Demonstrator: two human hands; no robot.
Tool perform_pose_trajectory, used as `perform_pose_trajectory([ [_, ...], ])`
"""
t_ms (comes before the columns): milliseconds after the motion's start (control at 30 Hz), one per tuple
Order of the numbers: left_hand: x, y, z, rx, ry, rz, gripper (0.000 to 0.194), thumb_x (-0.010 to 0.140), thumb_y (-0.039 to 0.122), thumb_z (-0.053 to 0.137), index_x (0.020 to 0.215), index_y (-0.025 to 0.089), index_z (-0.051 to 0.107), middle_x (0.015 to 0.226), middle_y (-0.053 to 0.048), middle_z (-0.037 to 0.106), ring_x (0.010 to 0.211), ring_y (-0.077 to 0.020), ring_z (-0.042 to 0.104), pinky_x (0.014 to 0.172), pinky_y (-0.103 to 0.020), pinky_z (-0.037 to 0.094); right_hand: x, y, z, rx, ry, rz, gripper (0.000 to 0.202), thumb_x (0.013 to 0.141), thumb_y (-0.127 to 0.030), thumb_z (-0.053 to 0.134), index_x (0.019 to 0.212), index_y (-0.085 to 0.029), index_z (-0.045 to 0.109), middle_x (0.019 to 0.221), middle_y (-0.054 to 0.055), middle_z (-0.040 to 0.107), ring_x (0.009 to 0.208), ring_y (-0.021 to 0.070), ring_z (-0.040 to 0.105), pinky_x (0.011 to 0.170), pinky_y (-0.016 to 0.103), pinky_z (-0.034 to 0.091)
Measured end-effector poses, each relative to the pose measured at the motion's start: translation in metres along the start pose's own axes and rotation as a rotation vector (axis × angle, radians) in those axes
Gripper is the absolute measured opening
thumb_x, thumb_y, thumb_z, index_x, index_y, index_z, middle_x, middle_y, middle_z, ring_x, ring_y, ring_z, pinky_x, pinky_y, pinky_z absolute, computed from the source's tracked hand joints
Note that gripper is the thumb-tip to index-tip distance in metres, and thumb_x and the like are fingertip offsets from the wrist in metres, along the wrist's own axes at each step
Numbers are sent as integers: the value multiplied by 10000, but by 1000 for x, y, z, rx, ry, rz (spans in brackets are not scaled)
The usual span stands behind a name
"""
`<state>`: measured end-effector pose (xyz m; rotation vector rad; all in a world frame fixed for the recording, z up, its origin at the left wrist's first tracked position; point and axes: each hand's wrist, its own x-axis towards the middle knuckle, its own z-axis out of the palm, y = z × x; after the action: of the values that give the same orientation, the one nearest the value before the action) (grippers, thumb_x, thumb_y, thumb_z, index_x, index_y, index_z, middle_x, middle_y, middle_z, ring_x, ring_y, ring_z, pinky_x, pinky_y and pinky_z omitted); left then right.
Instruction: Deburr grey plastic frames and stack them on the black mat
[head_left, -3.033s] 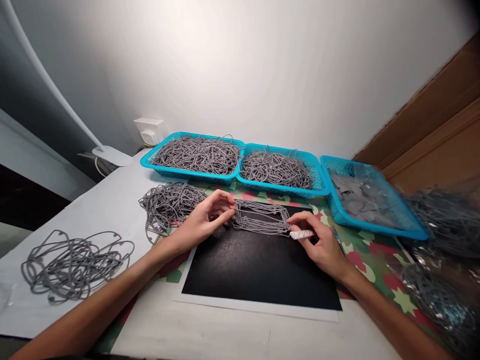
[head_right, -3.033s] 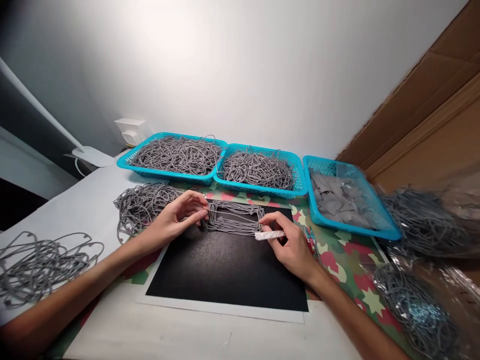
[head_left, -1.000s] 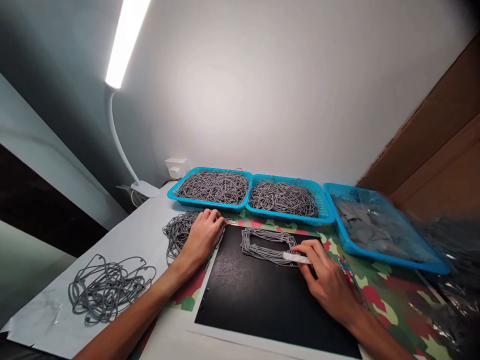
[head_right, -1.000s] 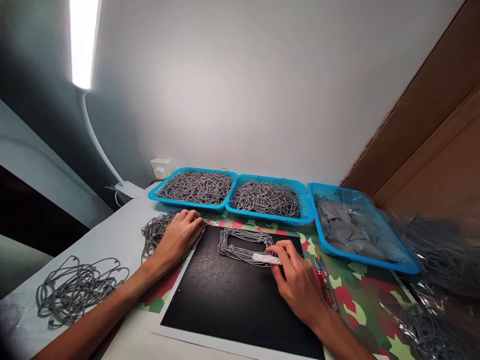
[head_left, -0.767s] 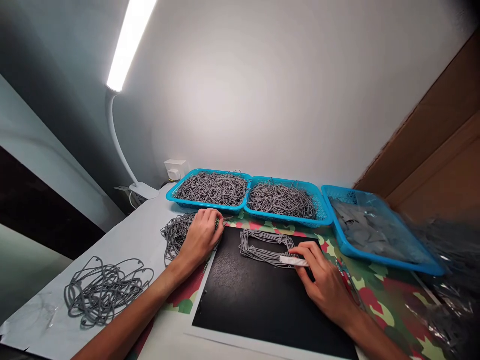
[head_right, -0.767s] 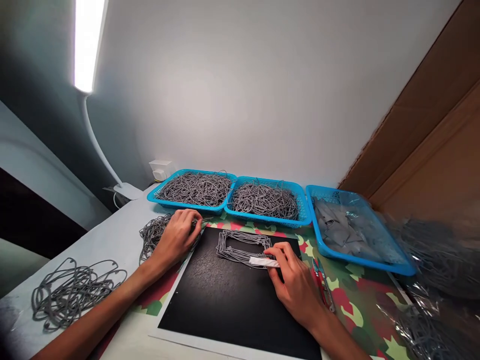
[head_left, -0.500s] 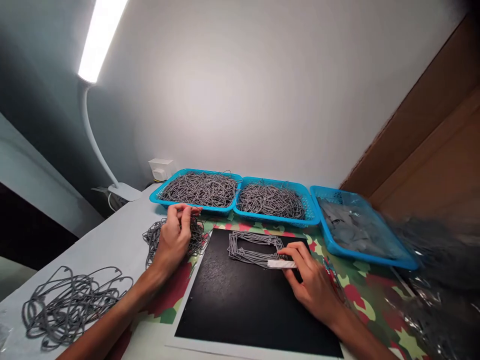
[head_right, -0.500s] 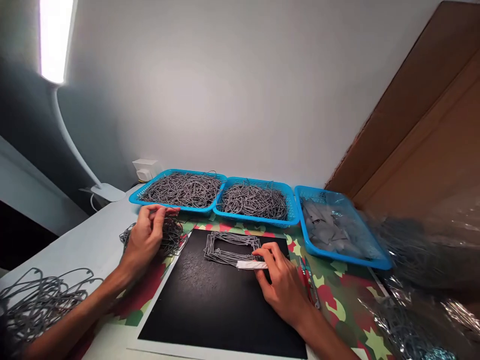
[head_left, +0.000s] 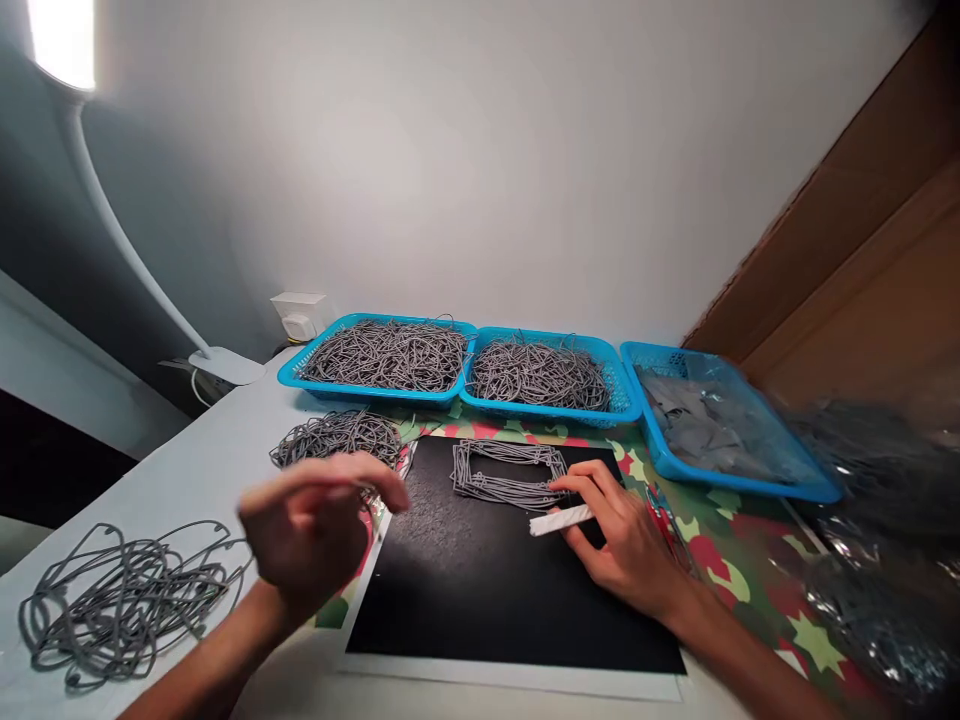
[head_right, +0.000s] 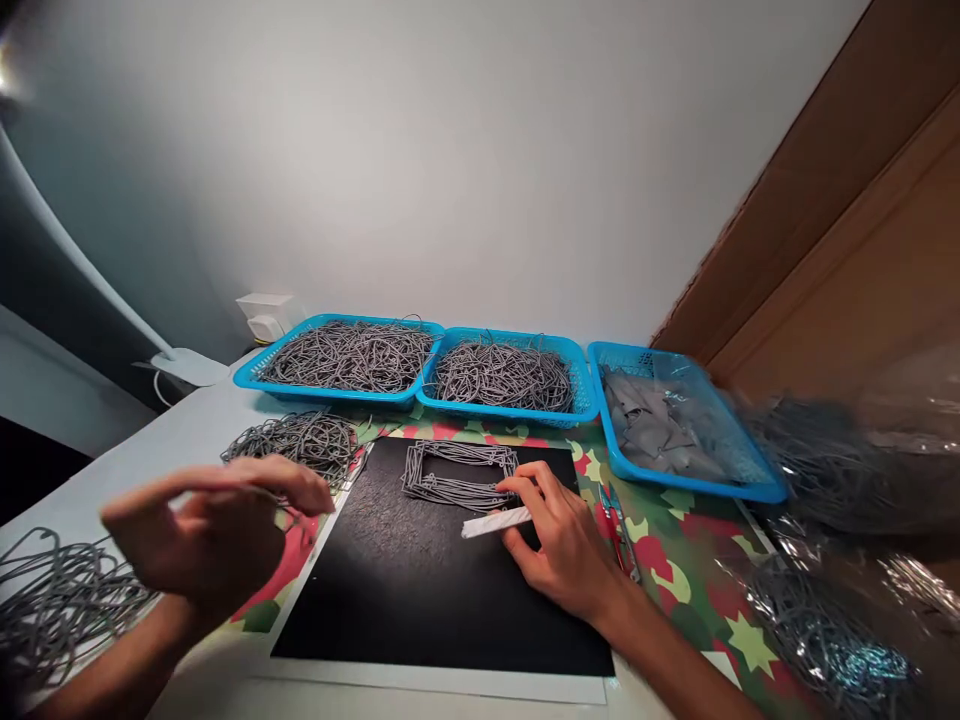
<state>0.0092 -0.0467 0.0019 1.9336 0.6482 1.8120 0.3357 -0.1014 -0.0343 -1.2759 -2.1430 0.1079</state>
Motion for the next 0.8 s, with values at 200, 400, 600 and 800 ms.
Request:
perform_pose_trajectory([
  [200,-40,12,37,75,-803,-123,198,1197,394,491,1200,271,645,890,-14,785,724,-174,752,684,-284,590,3,1,-3,12,34,11,195,1103,-193,542,1262,-236,647,1167,89,694,1032,251,768,836,360,623],
  [400,-16,5,34,47,-928,-277,248,1209,329,414,1230,212,631,1191,-84,739,1077,-203,719,939,-303,556,2,-4,-7,82,14,-104,151,1075,-218,618,1226,-218,631,1041,61,720,925,242,716,781,359,560],
  [600,5,-11,16,96,-1124,-317,372,1044,536,761,941,202,633,884,-4,636,772,-161,569,706,-272,410,-2,-24,-9,224,-260,-146,121,1011,-191,687,1109,-234,629,992,22,683,859,203,666,759,331,505],
  [800,0,-13,19,21,-1189,-356,384,965,546,858,996,209,677,926,-1,660,859,-183,597,764,-276,422,-1,-27,-13,210,-417,-152,132,1112,-148,531,1078,-229,629,1036,40,664,901,198,649,775,321,489],
])
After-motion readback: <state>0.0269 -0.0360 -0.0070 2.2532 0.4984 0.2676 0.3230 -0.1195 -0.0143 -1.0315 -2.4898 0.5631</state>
